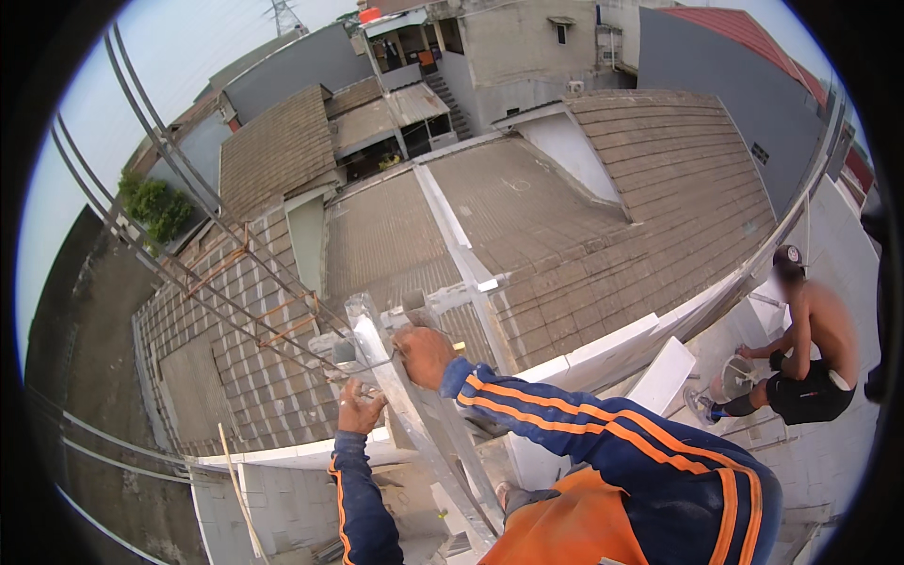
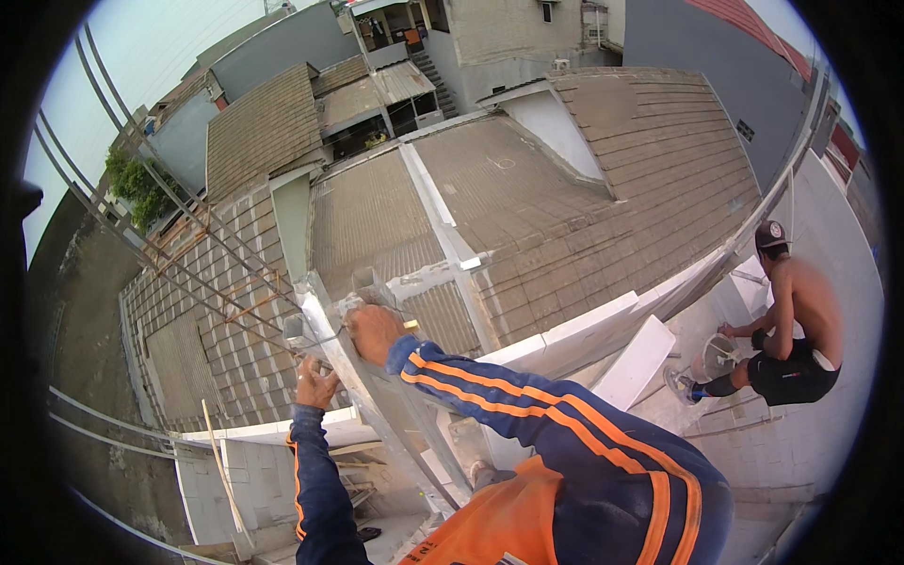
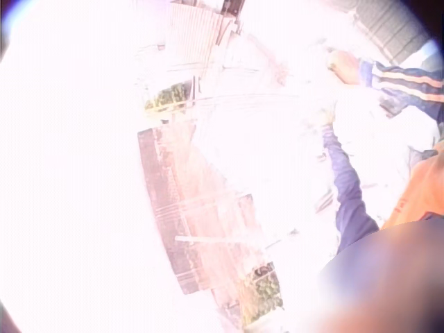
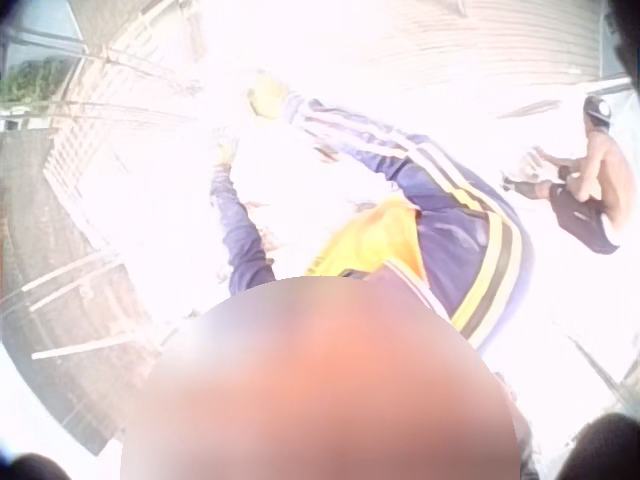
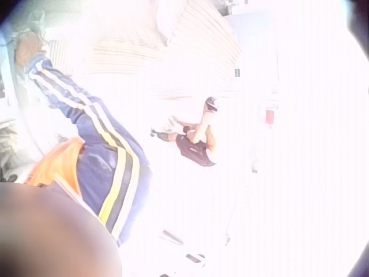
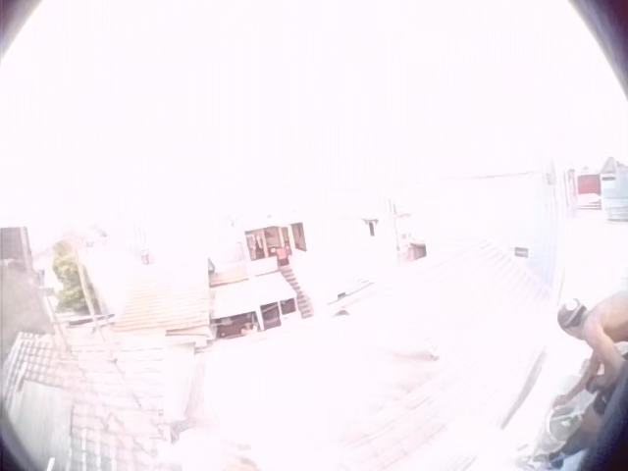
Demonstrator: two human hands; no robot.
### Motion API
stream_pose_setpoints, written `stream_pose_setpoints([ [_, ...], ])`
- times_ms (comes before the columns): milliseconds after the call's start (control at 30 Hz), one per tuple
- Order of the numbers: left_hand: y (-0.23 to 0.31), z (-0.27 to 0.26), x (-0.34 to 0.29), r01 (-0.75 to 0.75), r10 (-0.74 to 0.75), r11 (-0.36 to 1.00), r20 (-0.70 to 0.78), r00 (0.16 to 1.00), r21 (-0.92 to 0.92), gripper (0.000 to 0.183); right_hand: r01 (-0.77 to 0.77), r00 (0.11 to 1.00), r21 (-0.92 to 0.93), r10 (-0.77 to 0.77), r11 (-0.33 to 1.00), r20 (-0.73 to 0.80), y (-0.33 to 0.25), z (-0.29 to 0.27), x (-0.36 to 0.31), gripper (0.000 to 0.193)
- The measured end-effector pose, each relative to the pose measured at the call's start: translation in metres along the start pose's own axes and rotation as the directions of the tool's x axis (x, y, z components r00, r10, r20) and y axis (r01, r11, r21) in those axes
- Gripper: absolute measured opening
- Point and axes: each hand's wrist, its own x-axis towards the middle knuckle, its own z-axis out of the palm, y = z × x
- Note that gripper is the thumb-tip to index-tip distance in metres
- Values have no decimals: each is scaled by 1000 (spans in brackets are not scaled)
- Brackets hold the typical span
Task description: The person assembles a metal scaffolding frame by aligning and securing metal bars with wooden spacers and wire ties. They repeatedly position the bars, insert spacers, and twist wire ties to fasten the joints while standing on the structure.
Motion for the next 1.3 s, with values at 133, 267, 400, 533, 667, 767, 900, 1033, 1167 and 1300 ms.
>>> stream_pose_setpoints([
  [133,-6,-2,8,101,-91,991,119,989,-85,77,85,979,-44,-76,995,189,2,-4,3,13],
  [267,15,-19,19,232,-141,919,284,948,-318,57,152,967,-103,-127,983,220,5,-9,-4,21],
  [400,39,-28,20,244,-156,894,250,956,-376,46,220,974,-38,-218,975,58,5,-2,-25,25],
  [533,32,-18,16,-103,114,959,27,993,-266,33,132,990,13,-133,991,56,5,-1,-31,13],
  [667,10,-2,13,24,-15,955,34,999,-294,33,158,975,43,-163,987,150,8,-8,-9,10],
  [767,8,-3,14,11,-3,981,41,999,-195,38,126,976,26,-129,992,178,9,-8,5,13],
  [900,27,-21,18,132,-75,912,157,985,-389,50,83,985,-8,-81,997,150,8,0,9,15],
  [1033,41,-33,24,311,-234,853,224,946,-420,52,148,960,12,-146,989,238,10,-5,10,15],
  [1167,34,-30,27,401,-305,866,319,897,-300,64,136,965,73,-149,988,217,6,-16,7,16],
  [1300,22,-19,21,405,-288,821,320,903,-403,77,149,978,-71,-136,986,158,-1,-14,-2,16],
])
